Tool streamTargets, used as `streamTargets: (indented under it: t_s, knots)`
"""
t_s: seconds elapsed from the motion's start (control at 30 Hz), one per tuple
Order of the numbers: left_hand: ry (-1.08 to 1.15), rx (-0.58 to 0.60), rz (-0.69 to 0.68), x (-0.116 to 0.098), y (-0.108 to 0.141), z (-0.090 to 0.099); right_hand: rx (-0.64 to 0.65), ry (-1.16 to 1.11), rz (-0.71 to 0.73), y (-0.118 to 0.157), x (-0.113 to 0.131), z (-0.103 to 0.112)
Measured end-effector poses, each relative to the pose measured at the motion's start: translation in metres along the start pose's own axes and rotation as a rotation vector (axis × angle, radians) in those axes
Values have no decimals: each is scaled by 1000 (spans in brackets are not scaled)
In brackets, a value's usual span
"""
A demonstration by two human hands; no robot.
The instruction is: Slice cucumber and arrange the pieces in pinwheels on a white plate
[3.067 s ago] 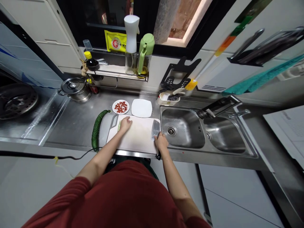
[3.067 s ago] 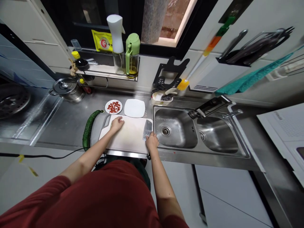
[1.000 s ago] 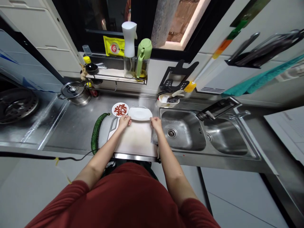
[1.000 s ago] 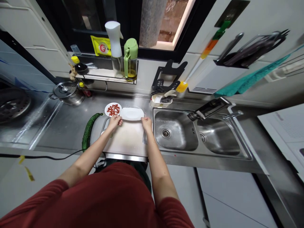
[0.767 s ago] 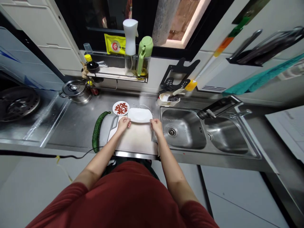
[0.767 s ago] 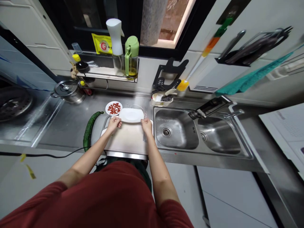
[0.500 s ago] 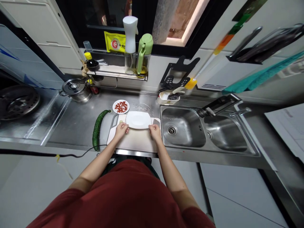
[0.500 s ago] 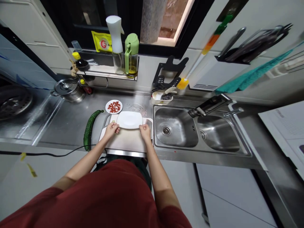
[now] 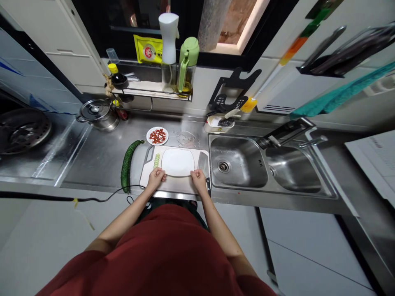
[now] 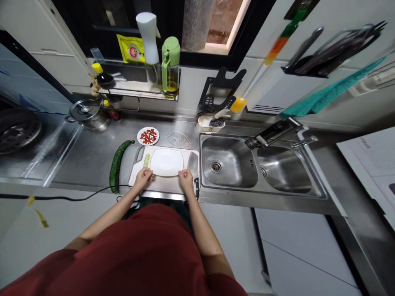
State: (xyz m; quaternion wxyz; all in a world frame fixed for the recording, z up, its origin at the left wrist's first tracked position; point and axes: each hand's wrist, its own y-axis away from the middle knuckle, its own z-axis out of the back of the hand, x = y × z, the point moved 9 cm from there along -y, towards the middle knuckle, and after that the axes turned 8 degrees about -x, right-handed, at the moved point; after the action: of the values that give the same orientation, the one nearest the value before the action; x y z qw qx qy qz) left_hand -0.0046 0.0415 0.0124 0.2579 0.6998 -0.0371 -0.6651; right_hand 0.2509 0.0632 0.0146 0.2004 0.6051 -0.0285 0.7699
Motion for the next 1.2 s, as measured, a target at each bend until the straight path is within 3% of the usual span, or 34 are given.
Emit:
streamTargets:
  t_s: [0.4,0.73,1.2]
  knots:
    - [65,7,23,25,1,3,-61,158,29,5,-12,6]
    - [28,-40,32,42,-6,7,-23,343,-5,5,-21,2]
    - [-26,-56,68,47,-7,8,20,472,3,4,-25,-1]
